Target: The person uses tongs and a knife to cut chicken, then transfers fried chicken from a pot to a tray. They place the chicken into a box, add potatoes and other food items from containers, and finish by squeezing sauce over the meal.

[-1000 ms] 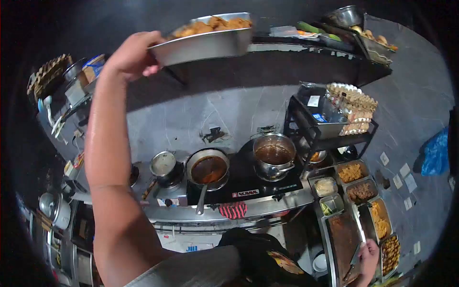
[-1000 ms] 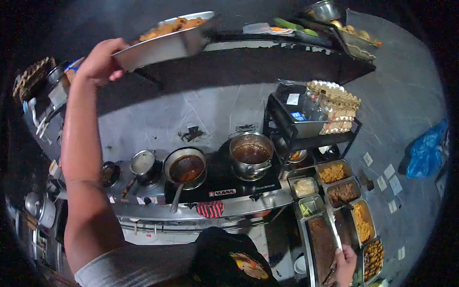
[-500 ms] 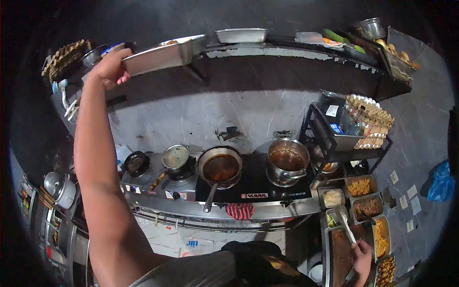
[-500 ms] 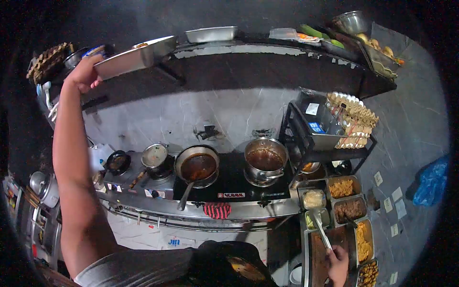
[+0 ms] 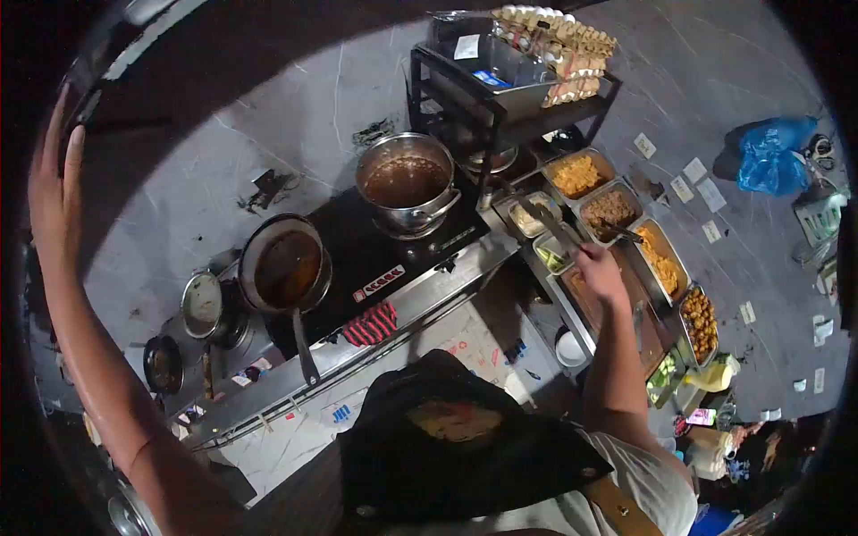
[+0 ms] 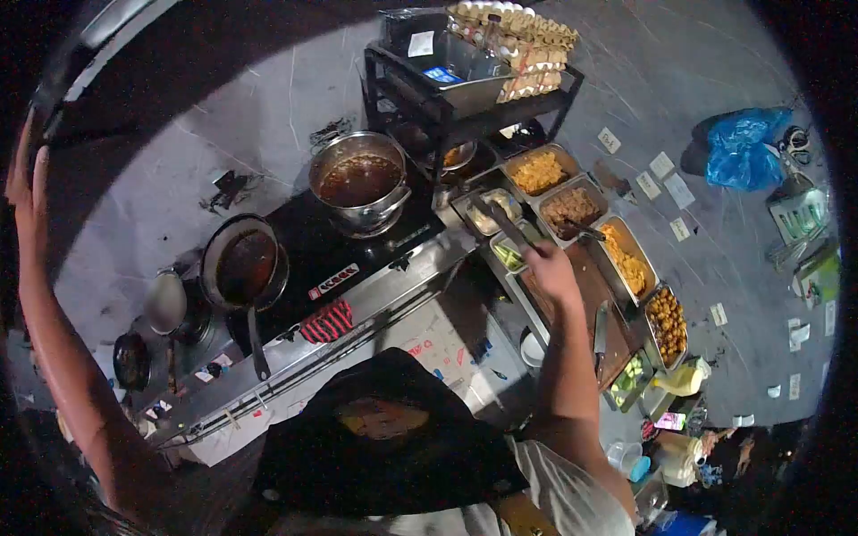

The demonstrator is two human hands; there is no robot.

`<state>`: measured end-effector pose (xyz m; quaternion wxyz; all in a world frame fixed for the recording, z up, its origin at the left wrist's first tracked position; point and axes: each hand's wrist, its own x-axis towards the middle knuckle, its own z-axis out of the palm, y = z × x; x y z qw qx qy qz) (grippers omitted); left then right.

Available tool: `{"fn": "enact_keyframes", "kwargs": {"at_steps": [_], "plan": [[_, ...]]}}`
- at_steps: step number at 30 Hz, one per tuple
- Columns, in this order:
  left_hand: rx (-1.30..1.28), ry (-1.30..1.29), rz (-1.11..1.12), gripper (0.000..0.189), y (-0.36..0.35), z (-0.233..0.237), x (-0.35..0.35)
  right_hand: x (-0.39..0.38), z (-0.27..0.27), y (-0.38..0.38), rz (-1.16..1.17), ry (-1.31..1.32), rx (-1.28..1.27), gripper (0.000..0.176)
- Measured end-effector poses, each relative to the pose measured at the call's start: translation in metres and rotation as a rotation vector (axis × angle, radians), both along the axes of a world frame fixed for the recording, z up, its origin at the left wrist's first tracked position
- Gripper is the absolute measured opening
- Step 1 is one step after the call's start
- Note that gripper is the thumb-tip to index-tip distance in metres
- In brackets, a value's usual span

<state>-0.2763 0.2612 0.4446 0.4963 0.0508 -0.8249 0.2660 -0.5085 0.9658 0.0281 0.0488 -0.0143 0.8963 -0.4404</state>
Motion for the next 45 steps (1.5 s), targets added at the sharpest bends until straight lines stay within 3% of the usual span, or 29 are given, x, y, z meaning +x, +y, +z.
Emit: {"fn": "enact_keyframes", "kwargs": {"at_steps": [3, 5, 7, 9, 11, 12, 15, 17, 19, 20, 21, 22, 23, 24, 25, 26, 28, 29, 31, 33, 34, 35, 37, 38, 39, 41, 43, 45], "plan": [[0.024, 0.028, 0.080, 0.054, -0.057, -0.005, -0.007, -0.057, -0.016, -0.042, -0.058, 0.226, 0.205, 0.046], [0.079, -0.213, -0.040, 0.052, -0.109, -0.002, -0.002, -0.106, -0.025, -0.073, 0.014, 0.233, 0.275, 0.055], [-0.162, -0.155, -0.173, 0.060, -0.043, -0.001, -0.008, -0.143, -0.010, -0.122, 0.065, 0.227, 0.391, 0.058], [-0.445, -0.025, -0.395, 0.073, 0.054, -0.015, -0.020, -0.186, -0.036, -0.151, 0.022, 0.204, 0.381, 0.059], [0.335, -0.253, -0.427, 0.040, 0.078, -0.061, 0.011, -0.220, -0.058, -0.169, -0.023, 0.074, 0.422, 0.058], [0.455, -0.305, -0.604, 0.036, 0.106, -0.082, 0.021, -0.210, -0.057, -0.174, -0.036, 0.060, 0.415, 0.058], [0.749, -0.597, -1.206, 0.029, 0.195, -0.129, 0.001, -0.154, -0.042, -0.179, -0.074, 0.094, 0.297, 0.049], [0.844, -0.783, -1.597, 0.024, 0.243, -0.150, -0.021, -0.080, -0.058, -0.162, -0.067, 0.296, 0.338, 0.049], [0.847, -0.959, -1.915, 0.016, 0.285, -0.170, -0.044, 0.007, -0.079, -0.132, 0.157, 0.069, 0.439, 0.046], [0.846, -1.044, -2.016, 0.017, 0.305, -0.173, -0.052, 0.058, -0.096, -0.110, 0.290, -0.058, 0.290, 0.047], [0.876, -1.138, -2.035, 0.017, 0.324, -0.170, -0.054, 0.116, -0.097, -0.095, 0.341, -0.108, 0.363, 0.040], [0.902, -1.244, -2.029, 0.018, 0.346, -0.164, -0.056, 0.160, -0.122, -0.070, 0.530, -0.312, 0.493, 0.050], [0.912, -1.344, -2.028, 0.018, 0.366, -0.158, -0.055, 0.215, -0.148, -0.044, 0.507, -0.406, 0.366, 0.059], [0.915, -1.444, -2.008, 0.018, 0.387, -0.150, -0.055, 0.263, -0.175, -0.022, 0.533, -0.559, 0.493, 0.065], [0.907, -1.536, -2.001, 0.019, 0.409, -0.144, -0.053, 0.307, -0.175, -0.001, 0.489, -0.720, 0.499, 0.064], [0.890, -1.623, -1.991, 0.019, 0.432, -0.140, -0.048, 0.357, -0.176, 0.020, 0.308, -0.691, 0.355, 0.062], [0.828, -1.795, -1.975, 0.020, 0.476, -0.133, -0.038, 0.417, -0.181, 0.051, 0.251, -0.971, 0.470, 0.054], [0.802, -1.876, -1.976, 0.020, 0.501, -0.131, -0.032, 0.451, -0.178, 0.060, 0.208, -0.988, 0.425, 0.054], [0.743, -2.011, -2.019, 0.024, 0.548, -0.137, -0.013, 0.507, -0.139, 0.074, -0.497, -0.675, 0.132, 0.041], [0.760, -2.143, -2.167, 0.023, 0.597, -0.158, 0.010, 0.559, -0.142, 0.082, -0.791, -0.621, 0.008, 0.034], [0.770, -2.219, -2.236, 0.022, 0.623, -0.173, 0.023, 0.581, -0.134, 0.088, -0.819, -0.661, 0.010, 0.038], [0.470, -2.275, -2.468, 0.026, 0.668, -0.200, 0.025, 0.609, -0.137, 0.090, -0.914, -0.553, -0.089, 0.040], [0.058, -2.233, -2.484, 0.031, 0.725, -0.227, 0.059, 0.647, -0.110, 0.103, -1.116, -0.615, -0.206, 0.043], [0.021, -2.345, -2.327, 0.033, 0.751, -0.247, 0.074, 0.680, -0.131, 0.114, -1.215, -0.458, -0.225, 0.043], [-0.023, -2.431, -2.165, 0.035, 0.779, -0.274, 0.089, 0.690, -0.103, 0.129, -1.371, -0.533, -0.299, 0.042], [-0.043, -2.550, -1.892, 0.035, 0.829, -0.345, 0.124, 0.731, -0.101, 0.167, -1.519, -0.393, -0.108, 0.037], [-0.047, -2.624, -1.436, 0.036, 0.869, -0.395, 0.166, 0.766, -0.112, 0.220, -1.662, -0.300, -0.022, 0.038], [-0.086, -2.591, -1.510, 0.042, 0.904, -0.464, 0.198, 0.796, -0.150, 0.283, -1.816, -0.269, -0.054, 0.044]]}}
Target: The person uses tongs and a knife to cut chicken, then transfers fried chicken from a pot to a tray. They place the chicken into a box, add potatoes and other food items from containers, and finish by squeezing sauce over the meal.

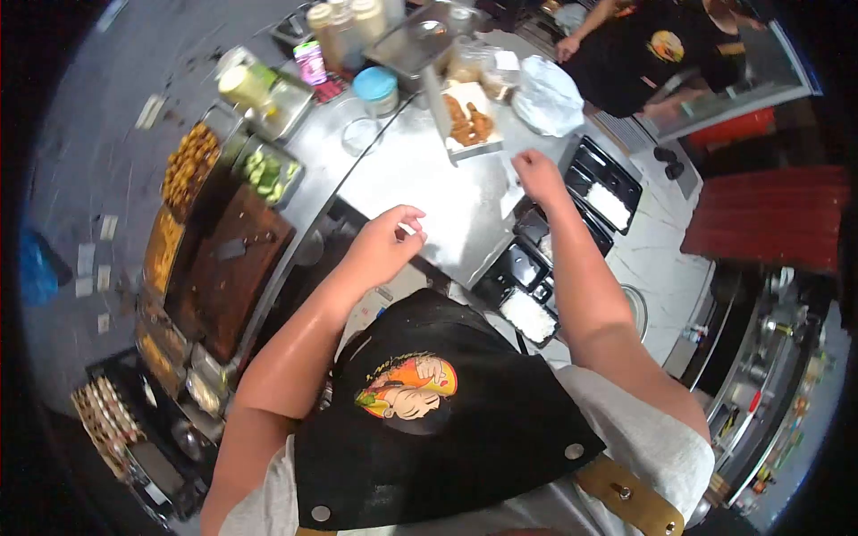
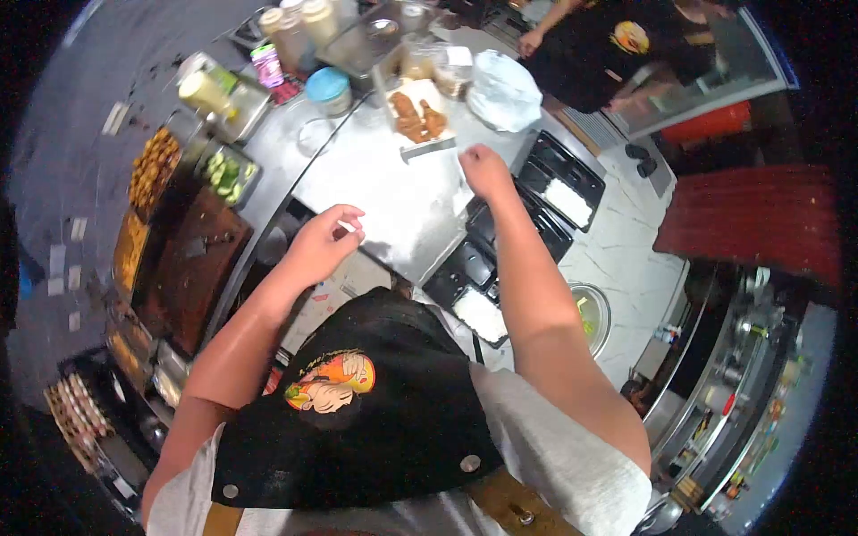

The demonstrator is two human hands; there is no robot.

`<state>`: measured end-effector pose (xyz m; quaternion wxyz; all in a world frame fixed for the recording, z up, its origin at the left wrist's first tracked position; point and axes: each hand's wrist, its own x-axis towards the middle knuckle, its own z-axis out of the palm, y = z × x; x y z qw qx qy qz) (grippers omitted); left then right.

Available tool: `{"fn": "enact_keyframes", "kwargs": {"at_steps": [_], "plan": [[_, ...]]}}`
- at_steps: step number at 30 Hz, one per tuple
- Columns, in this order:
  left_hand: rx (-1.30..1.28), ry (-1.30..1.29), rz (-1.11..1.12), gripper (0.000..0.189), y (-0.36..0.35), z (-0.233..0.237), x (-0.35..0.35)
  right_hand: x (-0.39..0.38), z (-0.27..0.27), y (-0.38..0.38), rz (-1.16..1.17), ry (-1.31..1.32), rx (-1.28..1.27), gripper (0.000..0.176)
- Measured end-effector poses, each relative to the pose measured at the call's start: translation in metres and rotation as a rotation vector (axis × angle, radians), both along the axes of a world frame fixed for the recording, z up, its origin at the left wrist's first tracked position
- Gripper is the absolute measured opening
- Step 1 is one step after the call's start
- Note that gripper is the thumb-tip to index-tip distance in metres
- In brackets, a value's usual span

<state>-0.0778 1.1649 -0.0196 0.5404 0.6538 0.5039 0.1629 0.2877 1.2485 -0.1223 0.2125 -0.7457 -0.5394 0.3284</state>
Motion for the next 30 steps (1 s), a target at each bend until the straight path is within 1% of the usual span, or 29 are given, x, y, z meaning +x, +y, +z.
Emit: {"fn": "enact_keyframes", "kwargs": {"at_steps": [1, 2, 4, 5, 6, 7, 8, 10, 11, 12, 13, 14, 15, 16, 17, 18, 19, 21, 22, 23, 24, 25, 26, 28, 30], "plan": [[0.058, 0.005, 0.000, 0.048, 0.018, -0.028, 0.015, 0.006, -0.017, 0.025, -0.036, -0.078, 0.095, 0.048], [0.052, 0.009, -0.019, 0.048, 0.034, -0.044, 0.031, 0.008, -0.036, 0.049, -0.057, -0.064, 0.076, 0.048], [0.039, 0.156, 0.122, 0.069, 0.063, -0.076, 0.061, 0.004, -0.079, 0.086, -0.081, -0.039, 0.047, 0.047], [0.030, 0.166, 0.115, 0.069, 0.080, -0.098, 0.067, -0.001, -0.100, 0.097, -0.071, -0.008, -0.007, 0.047], [0.102, 0.221, 0.164, 0.075, 0.098, -0.123, 0.071, -0.007, -0.115, 0.102, -0.062, 0.023, -0.064, 0.047], [0.175, 0.273, 0.213, 0.081, 0.111, -0.133, 0.074, -0.013, -0.112, 0.097, 0.021, -0.010, -0.080, 0.045], [0.169, 0.280, 0.204, 0.081, 0.123, -0.141, 0.073, -0.021, -0.109, 0.087, 0.104, -0.042, -0.091, 0.043], [-0.125, 0.067, 0.353, 0.082, 0.143, -0.143, 0.071, -0.052, -0.155, 0.046, 0.263, -0.090, 0.143, 0.035], [-0.201, 0.028, 0.372, 0.081, 0.148, -0.142, 0.066, -0.065, -0.115, 0.022, 0.330, 0.129, -0.125, 0.032], [-0.207, 0.029, 0.366, 0.081, 0.155, -0.143, 0.060, -0.073, -0.069, 0.006, 0.390, 0.350, -0.396, 0.029], [-0.260, 0.066, 0.394, 0.078, 0.161, -0.144, 0.053, -0.063, -0.084, 0.003, 0.383, 0.351, -0.403, 0.029], [-0.311, 0.103, 0.424, 0.075, 0.167, -0.147, 0.048, -0.047, -0.097, 0.001, 0.355, 0.356, -0.256, 0.027], [-0.307, 0.112, 0.433, 0.073, 0.171, -0.152, 0.044, -0.039, -0.109, 0.002, 0.330, 0.361, -0.109, 0.026], [-0.308, 0.111, 0.431, 0.073, 0.178, -0.154, 0.044, -0.036, -0.082, 0.021, -0.084, 0.348, -0.274, 0.030], [-0.356, 0.090, 0.418, 0.070, 0.184, -0.157, 0.046, -0.028, -0.085, 0.038, -0.124, 0.036, -0.067, 0.037], [-0.402, 0.068, 0.406, 0.068, 0.192, -0.159, 0.049, -0.027, -0.056, 0.052, -0.192, -0.053, -0.004, 0.046], [-0.399, 0.030, 0.405, 0.064, 0.198, -0.158, 0.057, -0.020, -0.058, 0.067, -0.176, -0.063, 0.088, 0.054], [-0.388, 0.006, 0.390, 0.053, 0.212, -0.164, 0.069, -0.021, -0.072, 0.096, -0.172, -0.050, 0.119, 0.054], [-0.385, -0.017, 0.373, 0.046, 0.219, -0.178, 0.073, -0.024, -0.074, 0.104, -0.173, -0.036, 0.147, 0.054], [-0.355, -0.001, 0.341, 0.039, 0.225, -0.190, 0.073, -0.026, -0.076, 0.107, -0.153, 0.030, 0.039, 0.048], [-0.325, 0.015, 0.309, 0.032, 0.229, -0.201, 0.072, -0.033, -0.071, 0.106, -0.151, 0.027, 0.041, 0.048], [-0.264, 0.000, 0.321, 0.025, 0.228, -0.195, 0.070, -0.042, -0.065, 0.098, -0.155, -0.010, -0.009, 0.043], [-0.216, 0.034, 0.294, 0.023, 0.225, -0.188, 0.063, -0.052, -0.060, 0.088, -0.156, -0.046, -0.062, 0.038], [-0.176, 0.061, 0.236, 0.020, 0.215, -0.191, 0.038, -0.064, -0.069, 0.059, -0.162, -0.007, -0.098, 0.031], [-0.369, -0.139, 0.374, 0.018, 0.192, -0.189, 0.012, -0.081, -0.085, 0.023, -0.289, 0.332, -0.210, 0.023]]}}
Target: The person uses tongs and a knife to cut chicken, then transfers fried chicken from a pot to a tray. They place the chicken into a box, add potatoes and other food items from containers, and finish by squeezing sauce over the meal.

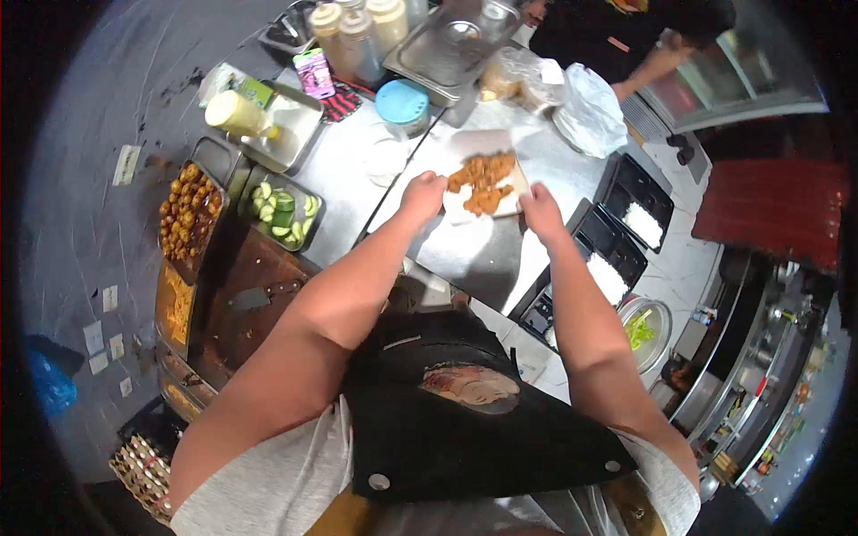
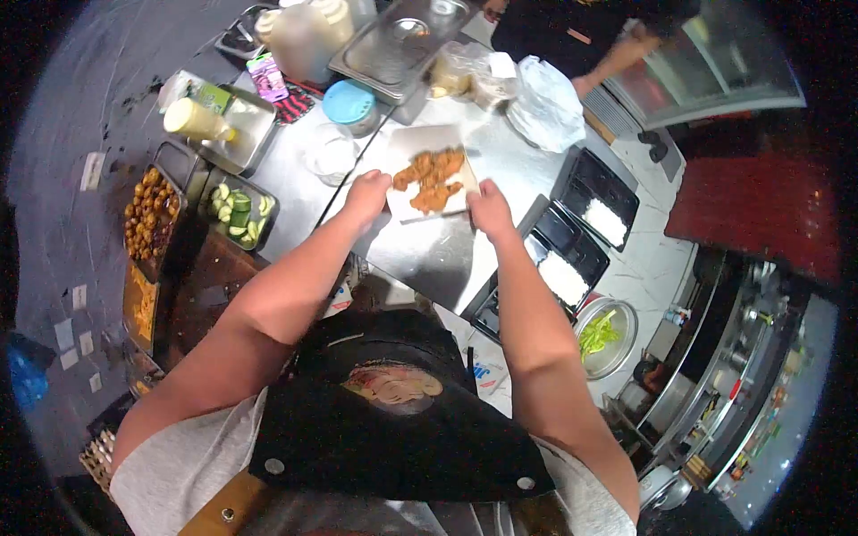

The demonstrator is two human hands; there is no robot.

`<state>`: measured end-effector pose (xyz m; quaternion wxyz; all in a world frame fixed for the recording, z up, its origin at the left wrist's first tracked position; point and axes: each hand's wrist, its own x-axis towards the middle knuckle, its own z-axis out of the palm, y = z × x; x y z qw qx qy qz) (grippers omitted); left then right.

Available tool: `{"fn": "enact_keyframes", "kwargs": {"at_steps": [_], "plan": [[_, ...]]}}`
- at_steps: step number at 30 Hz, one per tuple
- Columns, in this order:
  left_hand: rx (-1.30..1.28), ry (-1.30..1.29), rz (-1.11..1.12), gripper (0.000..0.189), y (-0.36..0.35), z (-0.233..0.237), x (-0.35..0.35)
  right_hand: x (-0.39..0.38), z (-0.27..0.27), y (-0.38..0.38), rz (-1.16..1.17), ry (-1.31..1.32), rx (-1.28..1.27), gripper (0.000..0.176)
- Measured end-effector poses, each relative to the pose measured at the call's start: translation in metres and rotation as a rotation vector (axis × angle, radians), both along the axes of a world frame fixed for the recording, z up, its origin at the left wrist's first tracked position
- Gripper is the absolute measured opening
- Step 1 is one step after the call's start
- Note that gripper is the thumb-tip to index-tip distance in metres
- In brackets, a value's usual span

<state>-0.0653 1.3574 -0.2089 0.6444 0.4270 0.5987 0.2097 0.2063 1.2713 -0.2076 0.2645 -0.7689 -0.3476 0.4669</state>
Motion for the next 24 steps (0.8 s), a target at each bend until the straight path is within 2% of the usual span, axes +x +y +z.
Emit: {"fn": "enact_keyframes", "kwargs": {"at_steps": [1, 2, 3, 4, 5, 6, 7, 10, 11, 12, 15, 18, 20, 21, 22, 24], "plan": [[-0.118, -0.062, 0.031, 0.017, -0.013, 0.008, -0.014, -0.013, 0.010, -0.019, -0.013, 0.112, 0.032, 0.023], [-0.117, -0.207, 0.080, 0.016, -0.028, 0.004, -0.029, -0.031, 0.019, -0.037, -0.008, 0.236, 0.064, 0.024], [-0.165, -0.304, 0.232, 0.018, -0.045, 0.008, -0.037, -0.040, 0.021, -0.054, 0.056, 0.204, 0.114, 0.026], [-0.238, -0.315, 0.265, 0.028, -0.056, 0.010, -0.053, -0.048, 0.020, -0.069, 0.129, 0.179, 0.166, 0.028], [-0.278, -0.650, 0.175, 0.039, -0.068, -0.009, -0.071, -0.064, 0.033, -0.078, 0.128, 0.208, 0.171, 0.028], [-0.357, -0.729, 0.262, 0.048, -0.083, 0.026, -0.087, -0.074, 0.046, -0.087, 0.125, 0.233, 0.174, 0.027], [-0.334, -0.802, 0.279, 0.047, -0.097, 0.013, -0.101, -0.081, 0.051, -0.092, 0.194, 0.278, 0.164, 0.028], [-0.376, -1.158, 0.268, 0.056, -0.132, 0.059, -0.133, -0.112, 0.092, -0.091, 0.393, 0.358, 0.156, 0.029], [-0.329, -1.170, 0.301, 0.058, -0.145, 0.074, -0.145, -0.114, 0.083, -0.091, 0.421, 0.446, 0.137, 0.029], [-0.286, -1.183, 0.335, 0.059, -0.157, 0.092, -0.154, -0.126, 0.098, -0.086, 0.473, 0.449, 0.095, 0.030], [-0.196, -1.260, 0.488, 0.061, -0.192, 0.097, -0.178, -0.157, 0.121, -0.068, 0.688, 0.465, 0.024, 0.031], [-0.072, -1.247, 0.627, 0.061, -0.232, 0.116, -0.214, -0.206, 0.149, -0.054, 0.880, 0.492, 0.094, 0.030], [-0.120, -1.239, 0.789, 0.059, -0.261, 0.125, -0.243, -0.244, 0.160, -0.048, 1.085, 0.547, 0.113, 0.030], [-0.186, -1.190, 0.906, 0.059, -0.275, 0.165, -0.258, -0.264, 0.174, -0.041, 1.232, 0.485, 0.087, 0.030], [-0.152, -1.203, 0.939, 0.059, -0.296, 0.165, -0.276, -0.286, 0.191, -0.035, 1.279, 0.483, 0.084, 0.030], [-0.003, -1.083, 1.056, 0.059, -0.334, 0.162, -0.315, -0.335, 0.218, -0.020, 1.553, 0.649, -0.145, 0.029]]}}
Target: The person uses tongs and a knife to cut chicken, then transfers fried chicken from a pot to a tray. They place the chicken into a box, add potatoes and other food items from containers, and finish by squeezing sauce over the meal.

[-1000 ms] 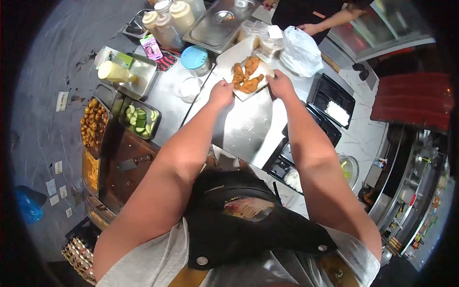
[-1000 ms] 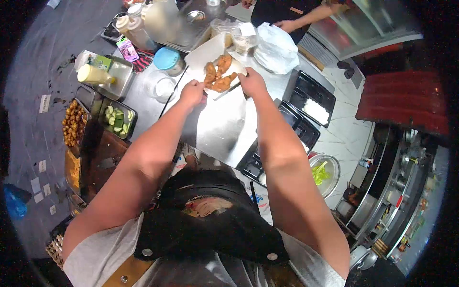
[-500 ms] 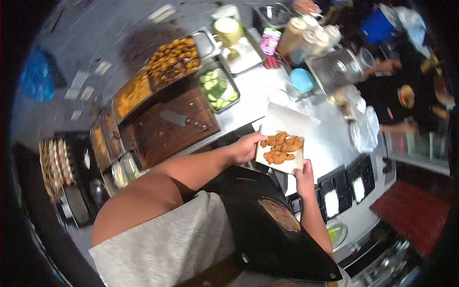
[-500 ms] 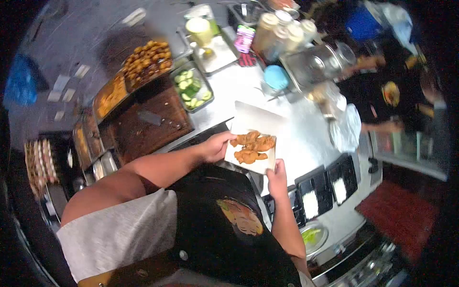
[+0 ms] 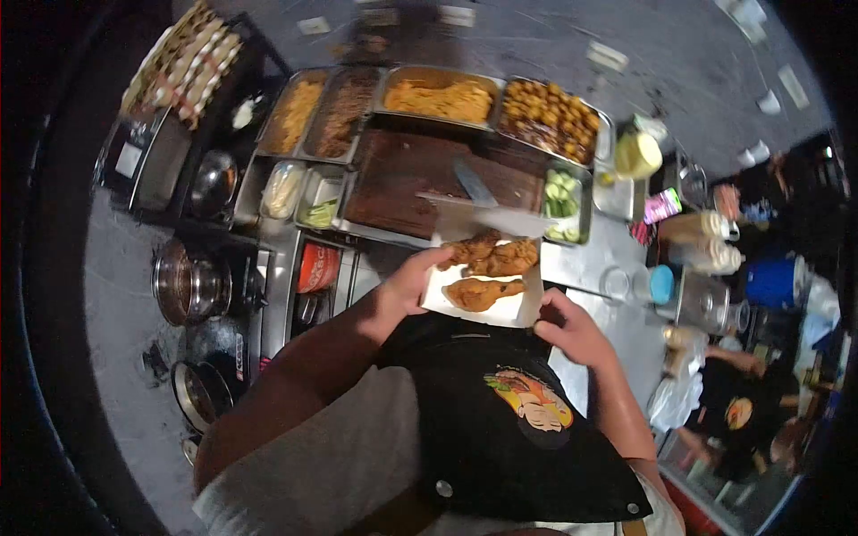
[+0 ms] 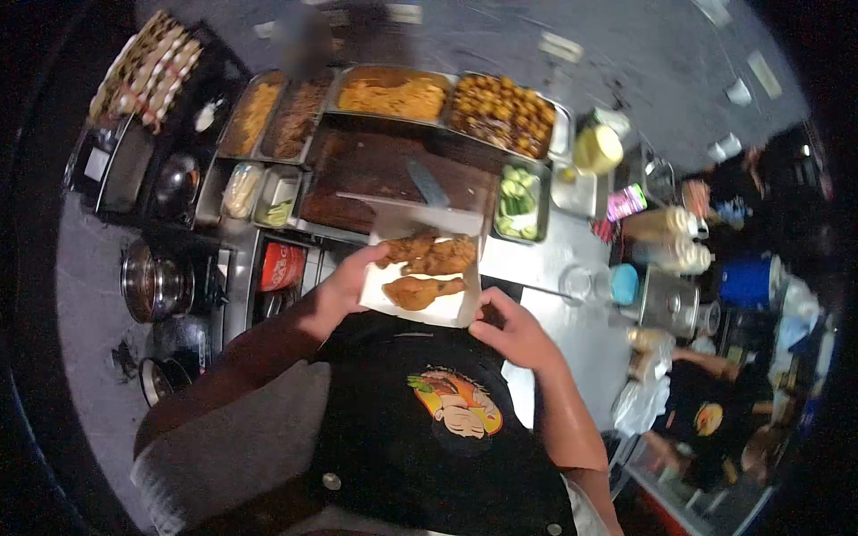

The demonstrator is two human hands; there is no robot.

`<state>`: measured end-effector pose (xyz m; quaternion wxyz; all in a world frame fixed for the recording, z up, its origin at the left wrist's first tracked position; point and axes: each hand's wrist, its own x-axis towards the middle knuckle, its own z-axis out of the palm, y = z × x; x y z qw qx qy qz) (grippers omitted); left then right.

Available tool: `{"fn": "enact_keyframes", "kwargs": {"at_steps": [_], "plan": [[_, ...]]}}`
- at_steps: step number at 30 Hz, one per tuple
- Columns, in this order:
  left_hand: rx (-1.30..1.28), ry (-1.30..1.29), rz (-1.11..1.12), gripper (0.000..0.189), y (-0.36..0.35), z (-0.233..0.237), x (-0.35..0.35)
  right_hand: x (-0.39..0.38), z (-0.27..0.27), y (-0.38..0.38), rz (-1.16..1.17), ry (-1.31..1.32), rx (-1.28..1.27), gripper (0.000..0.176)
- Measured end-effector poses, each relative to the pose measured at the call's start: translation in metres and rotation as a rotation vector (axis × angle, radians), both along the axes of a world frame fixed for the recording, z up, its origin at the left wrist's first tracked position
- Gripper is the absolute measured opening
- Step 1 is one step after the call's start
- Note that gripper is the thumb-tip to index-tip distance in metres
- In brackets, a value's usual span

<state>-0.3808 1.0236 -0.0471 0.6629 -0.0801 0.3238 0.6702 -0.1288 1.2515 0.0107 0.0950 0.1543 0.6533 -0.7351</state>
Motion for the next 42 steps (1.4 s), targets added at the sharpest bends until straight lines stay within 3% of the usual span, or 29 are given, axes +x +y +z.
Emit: {"fn": "enact_keyframes", "kwargs": {"at_steps": [2, 4, 6, 7, 8, 10, 12, 13, 14, 16, 17, 18, 20, 22, 24, 26, 28, 29, 30, 32, 34, 37, 38, 39, 40, 42], "plan": [[0.183, 0.077, 0.131, 0.065, -0.045, 0.003, -0.035, -0.057, 0.014, 0.017, 0.137, -0.073, -0.064, 0.024], [-0.001, 0.042, 0.252, 0.066, -0.099, 0.004, -0.068, -0.122, 0.013, 0.029, 0.175, -0.089, 0.315, 0.025], [0.113, 0.088, 0.398, 0.066, -0.141, 0.026, -0.095, -0.205, 0.017, 0.023, 0.156, -0.191, 0.581, 0.032], [0.252, -0.048, 0.441, 0.067, -0.161, 0.024, -0.111, -0.249, 0.031, 0.008, 0.164, -0.125, 0.736, 0.035], [0.071, 0.667, 0.430, 0.070, -0.211, -0.061, -0.124, -0.296, 0.047, -0.012, 0.169, -0.055, 0.892, 0.039], [0.104, 0.521, 0.440, 0.074, -0.217, 0.029, -0.148, -0.382, 0.052, -0.047, 0.227, 0.237, 1.182, 0.043], [0.303, 0.208, 0.611, 0.074, -0.243, 0.003, -0.170, -0.459, 0.056, -0.089, 0.359, 0.227, 1.468, 0.044], [0.099, 0.262, 0.637, 0.074, -0.258, -0.004, -0.180, -0.495, 0.042, -0.108, 0.403, 0.166, 1.495, 0.042], [0.098, 0.254, 0.640, 0.074, -0.271, -0.009, -0.187, -0.528, 0.024, -0.124, 0.447, 0.108, 1.522, 0.040], [-0.200, 0.952, 0.492, 0.072, -0.289, -0.016, -0.197, -0.579, 0.006, -0.142, 0.780, -0.131, 1.501, 0.034], [-0.236, 0.508, 0.594, 0.070, -0.280, -0.007, -0.211, -0.593, -0.012, -0.140, 0.786, -0.138, 1.501, 0.034], [-0.233, 0.503, 0.591, 0.070, -0.277, -0.002, -0.215, -0.602, -0.034, -0.136, 0.812, -0.145, 1.524, 0.032], [-0.009, 0.890, 0.535, 0.067, -0.272, -0.001, -0.226, -0.607, -0.063, -0.129, 0.831, -0.178, 1.543, 0.029], [-0.020, 0.807, 0.529, 0.066, -0.275, -0.011, -0.240, -0.598, -0.059, -0.117, 0.931, -0.098, 1.562, 0.032], [-0.092, 0.267, 0.699, 0.066, -0.269, -0.017, -0.253, -0.577, -0.022, -0.108, 0.857, -0.161, 1.474, 0.033], [-0.092, 0.308, 0.643, 0.066, -0.272, -0.026, -0.263, -0.537, 0.001, -0.111, 0.785, -0.210, 1.382, 0.033], [0.030, 0.572, 0.662, 0.059, -0.260, -0.011, -0.267, -0.501, 0.005, -0.101, 0.491, -0.217, 1.349, 0.046], [-0.180, 0.650, 0.576, 0.064, -0.277, -0.044, -0.277, -0.488, -0.007, -0.089, 0.485, -0.229, 1.348, 0.046], [-0.176, 0.645, 0.561, 0.064, -0.268, -0.039, -0.279, -0.472, -0.028, -0.075, 0.447, -0.131, 1.365, 0.044], [0.029, 0.242, 0.759, 0.071, -0.236, -0.014, -0.288, -0.448, -0.027, -0.049, 0.399, -0.036, 1.384, 0.043], [0.064, 0.232, 0.750, 0.072, -0.222, -0.003, -0.292, -0.430, 0.000, -0.026, 0.278, -0.090, 1.213, 0.044], [0.139, 0.261, 0.685, 0.067, -0.214, -0.007, -0.298, -0.435, 0.019, 0.028, 0.282, -0.289, 1.351, 0.058], [0.064, 0.474, 0.633, 0.068, -0.220, -0.026, -0.300, -0.434, 0.003, 0.057, 0.323, -0.125, 1.429, 0.061], [-0.010, 0.686, 0.578, 0.069, -0.222, -0.037, -0.301, -0.448, 0.012, 0.068, 0.381, -0.207, 1.450, 0.060], [-0.012, 0.685, 0.575, 0.069, -0.212, -0.022, -0.300, -0.462, 0.021, 0.074, 0.441, -0.287, 1.469, 0.059], [0.125, 0.391, 0.640, 0.069, -0.181, 0.023, -0.299, -0.486, 0.014, 0.084, 0.535, -0.275, 1.505, 0.058]]}}
